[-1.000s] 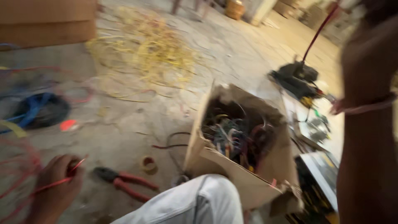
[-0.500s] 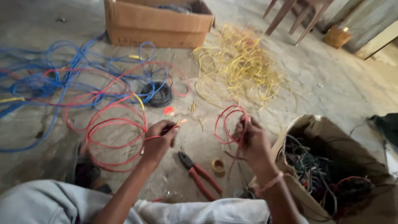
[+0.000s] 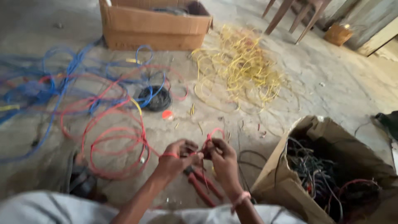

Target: The person strips the insulation off red wires using pliers, twists the exposed ends, and wraps them with yellow electrical tape. The person repeats this process for multiple wire segments.

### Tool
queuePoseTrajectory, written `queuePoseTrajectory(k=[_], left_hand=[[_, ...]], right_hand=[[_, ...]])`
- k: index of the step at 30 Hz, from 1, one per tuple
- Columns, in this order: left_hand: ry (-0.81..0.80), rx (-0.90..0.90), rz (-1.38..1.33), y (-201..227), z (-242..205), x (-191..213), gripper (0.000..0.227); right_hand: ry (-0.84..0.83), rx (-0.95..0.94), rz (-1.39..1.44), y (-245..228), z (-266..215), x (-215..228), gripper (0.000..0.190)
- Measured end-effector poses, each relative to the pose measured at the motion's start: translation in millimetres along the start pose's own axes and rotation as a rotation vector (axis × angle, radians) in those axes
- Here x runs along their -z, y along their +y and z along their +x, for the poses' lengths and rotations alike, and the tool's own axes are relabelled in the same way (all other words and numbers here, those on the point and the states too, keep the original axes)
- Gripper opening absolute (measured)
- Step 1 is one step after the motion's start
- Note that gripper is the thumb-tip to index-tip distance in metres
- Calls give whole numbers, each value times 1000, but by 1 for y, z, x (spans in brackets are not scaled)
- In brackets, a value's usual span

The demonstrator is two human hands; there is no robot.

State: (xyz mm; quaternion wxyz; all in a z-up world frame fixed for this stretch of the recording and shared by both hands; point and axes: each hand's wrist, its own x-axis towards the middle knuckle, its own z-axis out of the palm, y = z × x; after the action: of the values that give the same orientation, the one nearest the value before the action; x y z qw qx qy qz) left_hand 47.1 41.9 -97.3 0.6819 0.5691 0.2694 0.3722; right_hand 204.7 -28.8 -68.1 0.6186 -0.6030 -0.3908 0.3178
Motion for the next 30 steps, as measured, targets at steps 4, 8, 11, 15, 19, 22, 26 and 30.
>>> queuePoseTrajectory(k=[4, 8, 11, 15, 19, 22, 26, 30], left_hand=[[119, -5, 39, -32, -8, 4, 33], [85, -35, -36, -36, -5, 10, 44], [-31, 87, -194, -31, -4, 10, 52], [-14, 358, -216, -17, -11, 20, 32], [-57, 181, -284, -6, -12, 22, 22], [-79, 264, -272, -6, -14, 23, 17], [0, 199, -278, -7, -12, 22, 14], [127, 119, -322, -8, -12, 22, 18]], right_hand=[[-42, -151, 36, 8, -10, 5, 17], [-289, -267, 129, -2, -13, 8, 18], [-310, -296, 65, -3, -13, 6, 20], [-255, -150, 11, 2, -10, 8, 19], [-231, -90, -162, 4, -5, 16, 20], [-273, -169, -190, 4, -4, 18, 19], [-251, -138, -118, 1, -5, 15, 32], [-302, -106, -242, 2, -9, 11, 25]])
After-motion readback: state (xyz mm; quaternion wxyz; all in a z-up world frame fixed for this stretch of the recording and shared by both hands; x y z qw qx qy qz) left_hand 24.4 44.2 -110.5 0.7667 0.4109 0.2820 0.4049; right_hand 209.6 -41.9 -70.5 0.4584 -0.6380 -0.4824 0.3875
